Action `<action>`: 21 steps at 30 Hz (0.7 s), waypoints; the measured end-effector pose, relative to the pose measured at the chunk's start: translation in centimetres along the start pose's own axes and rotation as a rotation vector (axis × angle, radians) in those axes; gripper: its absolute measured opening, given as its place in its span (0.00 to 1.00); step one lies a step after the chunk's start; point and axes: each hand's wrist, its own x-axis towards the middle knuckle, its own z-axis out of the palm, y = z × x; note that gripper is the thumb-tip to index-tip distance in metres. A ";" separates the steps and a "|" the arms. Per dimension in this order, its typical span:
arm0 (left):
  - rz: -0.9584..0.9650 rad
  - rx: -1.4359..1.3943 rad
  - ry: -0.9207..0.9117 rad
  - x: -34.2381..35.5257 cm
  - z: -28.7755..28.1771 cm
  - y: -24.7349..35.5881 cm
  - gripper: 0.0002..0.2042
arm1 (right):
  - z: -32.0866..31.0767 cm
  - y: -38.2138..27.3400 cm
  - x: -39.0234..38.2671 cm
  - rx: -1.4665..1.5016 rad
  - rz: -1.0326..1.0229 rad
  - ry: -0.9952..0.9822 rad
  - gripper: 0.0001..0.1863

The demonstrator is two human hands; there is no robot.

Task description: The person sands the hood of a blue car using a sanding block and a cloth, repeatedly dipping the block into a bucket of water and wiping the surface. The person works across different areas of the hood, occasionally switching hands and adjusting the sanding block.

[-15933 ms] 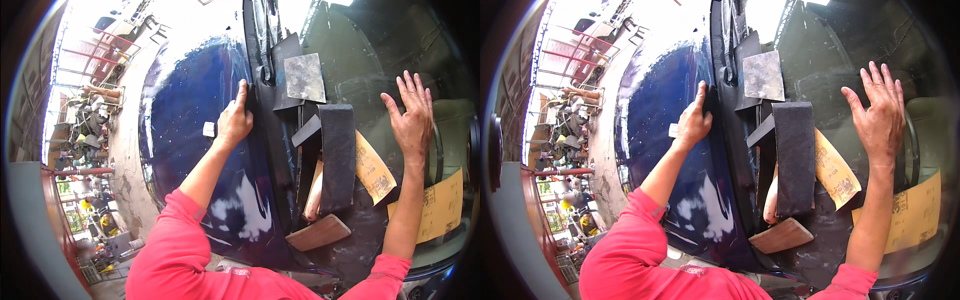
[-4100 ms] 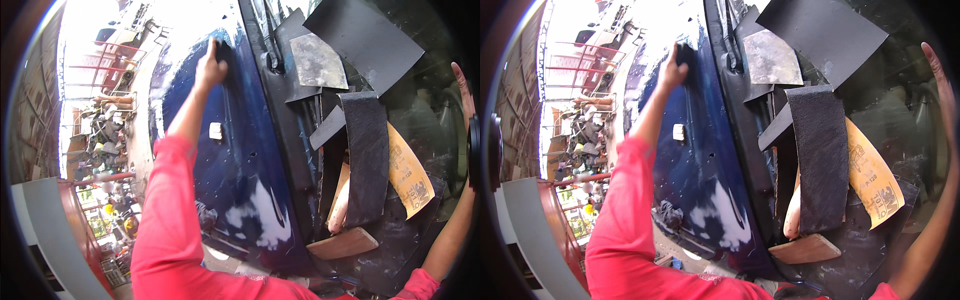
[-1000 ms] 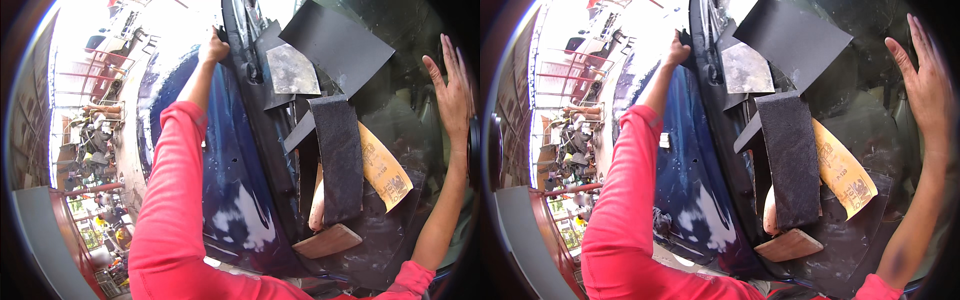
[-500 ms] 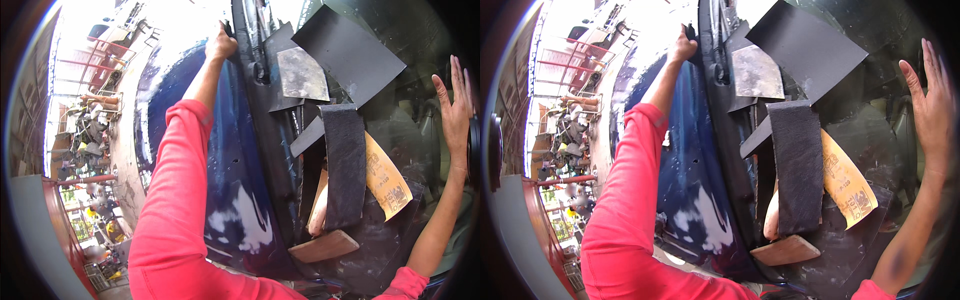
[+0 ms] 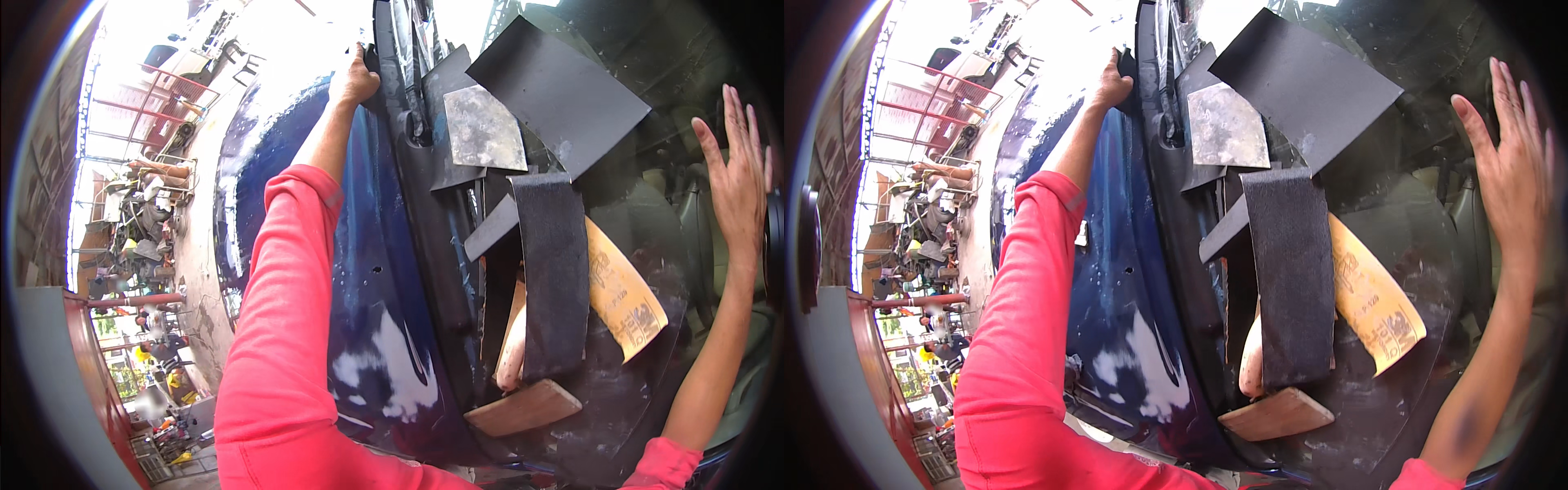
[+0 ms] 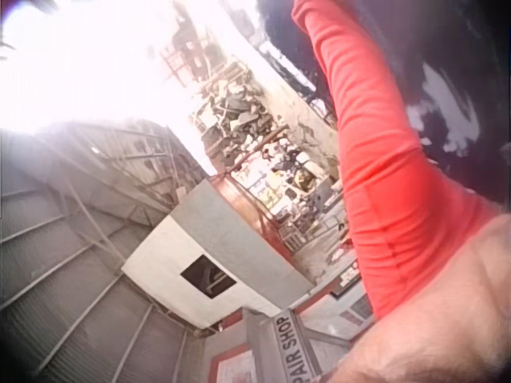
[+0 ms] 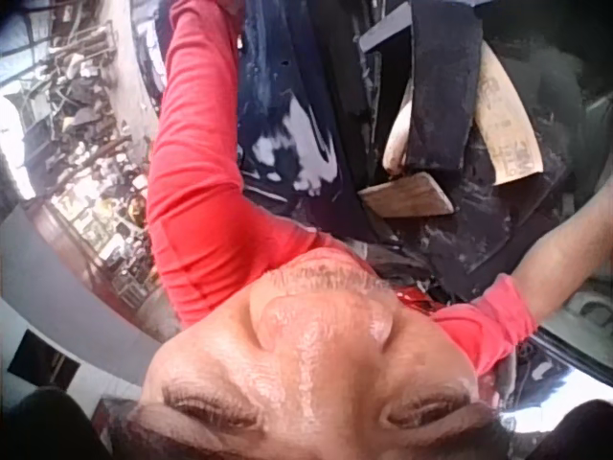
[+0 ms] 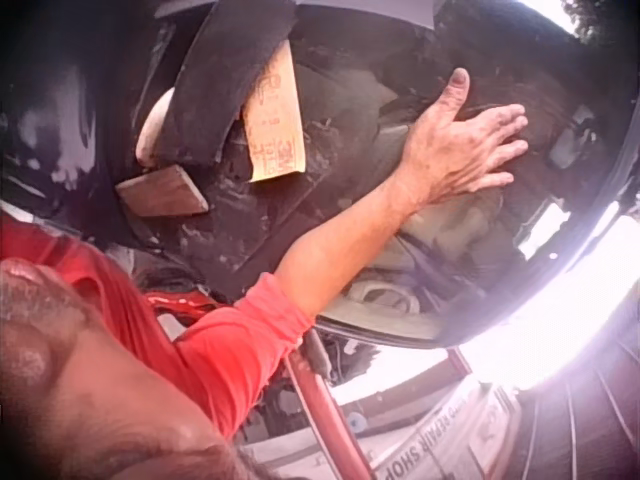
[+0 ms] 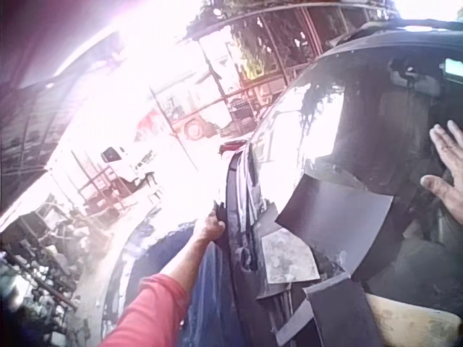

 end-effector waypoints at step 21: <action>-0.348 0.087 0.019 -64.4 -20.6 2.7 0.50 | -7.6 -2.6 0.7 0.969 0.323 0.126 0.59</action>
